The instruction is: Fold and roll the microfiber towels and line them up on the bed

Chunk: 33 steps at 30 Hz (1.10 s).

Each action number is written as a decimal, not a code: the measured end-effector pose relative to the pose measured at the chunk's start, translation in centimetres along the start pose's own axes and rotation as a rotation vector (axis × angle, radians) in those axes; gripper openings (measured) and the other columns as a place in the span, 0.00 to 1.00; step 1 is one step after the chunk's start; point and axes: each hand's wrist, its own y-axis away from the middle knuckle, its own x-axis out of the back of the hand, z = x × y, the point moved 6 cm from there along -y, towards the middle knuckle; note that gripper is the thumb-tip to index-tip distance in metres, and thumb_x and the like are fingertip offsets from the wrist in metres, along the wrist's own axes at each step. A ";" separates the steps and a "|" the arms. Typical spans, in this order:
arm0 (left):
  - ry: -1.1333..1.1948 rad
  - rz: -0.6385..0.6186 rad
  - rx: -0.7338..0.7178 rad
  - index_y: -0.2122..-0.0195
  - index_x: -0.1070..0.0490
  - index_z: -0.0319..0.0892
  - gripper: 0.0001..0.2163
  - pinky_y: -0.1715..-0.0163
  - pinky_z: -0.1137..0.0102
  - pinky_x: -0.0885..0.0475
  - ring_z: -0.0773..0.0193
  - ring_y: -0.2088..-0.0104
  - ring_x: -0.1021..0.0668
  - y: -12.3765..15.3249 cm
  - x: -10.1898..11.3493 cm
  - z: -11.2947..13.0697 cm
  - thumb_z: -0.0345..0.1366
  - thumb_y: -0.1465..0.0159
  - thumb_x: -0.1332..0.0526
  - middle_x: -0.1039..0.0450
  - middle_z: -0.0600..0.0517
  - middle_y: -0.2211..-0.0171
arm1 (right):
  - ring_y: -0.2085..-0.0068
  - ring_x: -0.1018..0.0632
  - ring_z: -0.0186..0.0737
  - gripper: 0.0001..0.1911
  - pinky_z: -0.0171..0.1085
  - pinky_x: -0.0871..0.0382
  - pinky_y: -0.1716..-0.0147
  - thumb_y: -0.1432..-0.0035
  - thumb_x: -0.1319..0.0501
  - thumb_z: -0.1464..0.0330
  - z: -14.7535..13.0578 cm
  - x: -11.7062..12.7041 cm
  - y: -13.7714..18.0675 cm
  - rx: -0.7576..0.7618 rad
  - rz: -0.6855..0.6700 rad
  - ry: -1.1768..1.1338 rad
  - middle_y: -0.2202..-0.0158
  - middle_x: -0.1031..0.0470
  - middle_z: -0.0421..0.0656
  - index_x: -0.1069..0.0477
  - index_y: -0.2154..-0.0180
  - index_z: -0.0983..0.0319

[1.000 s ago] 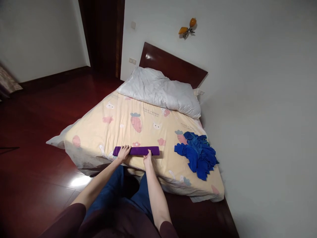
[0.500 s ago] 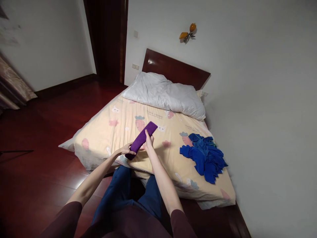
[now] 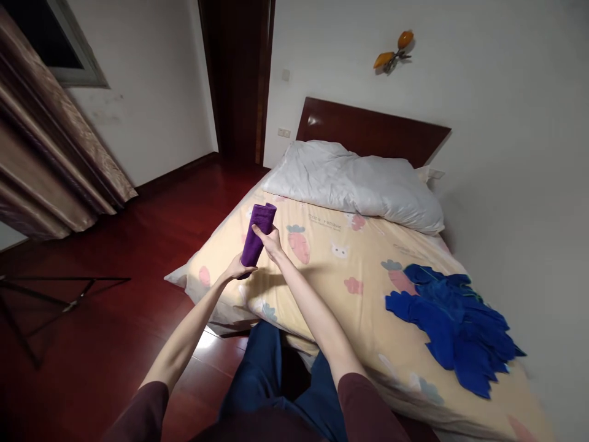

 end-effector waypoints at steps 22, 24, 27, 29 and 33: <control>0.137 0.122 0.210 0.46 0.26 0.30 0.25 0.48 0.54 0.21 0.43 0.46 0.20 -6.2 3.2 -7.9 0.35 0.44 0.28 0.22 0.34 0.49 | 0.66 0.19 0.41 0.23 0.37 0.22 0.64 0.60 0.24 0.60 8.6 -5.8 -7.6 -0.029 0.193 0.319 0.66 0.18 0.44 0.23 0.62 0.63; 0.146 0.115 0.225 0.46 0.26 0.31 0.25 0.46 0.54 0.22 0.43 0.45 0.21 -5.9 2.5 -8.4 0.34 0.44 0.28 0.21 0.35 0.49 | 0.67 0.19 0.41 0.22 0.38 0.22 0.65 0.60 0.24 0.60 9.6 -5.3 -7.5 -0.056 0.209 0.317 0.66 0.18 0.45 0.23 0.63 0.63; 0.165 0.155 0.244 0.46 0.26 0.30 0.24 0.47 0.54 0.21 0.45 0.48 0.19 -6.1 2.2 -8.8 0.33 0.43 0.30 0.20 0.37 0.52 | 0.66 0.19 0.42 0.23 0.39 0.22 0.64 0.59 0.24 0.60 10.1 -5.1 -7.9 -0.046 0.193 0.299 0.65 0.18 0.46 0.23 0.61 0.64; 0.161 0.182 0.250 0.46 0.27 0.30 0.23 0.50 0.55 0.20 0.46 0.50 0.18 -6.5 2.2 -9.1 0.33 0.43 0.31 0.20 0.37 0.53 | 0.66 0.19 0.42 0.25 0.39 0.23 0.64 0.58 0.24 0.59 10.1 -5.2 -8.2 -0.026 0.173 0.283 0.63 0.18 0.46 0.23 0.59 0.64; 0.110 0.161 0.247 0.44 0.29 0.32 0.25 0.51 0.57 0.20 0.47 0.51 0.18 -7.4 2.4 -9.6 0.36 0.42 0.31 0.20 0.39 0.52 | 0.63 0.19 0.43 0.31 0.40 0.22 0.60 0.59 0.23 0.57 10.4 -5.2 -8.6 -0.022 0.159 0.271 0.62 0.18 0.45 0.24 0.54 0.63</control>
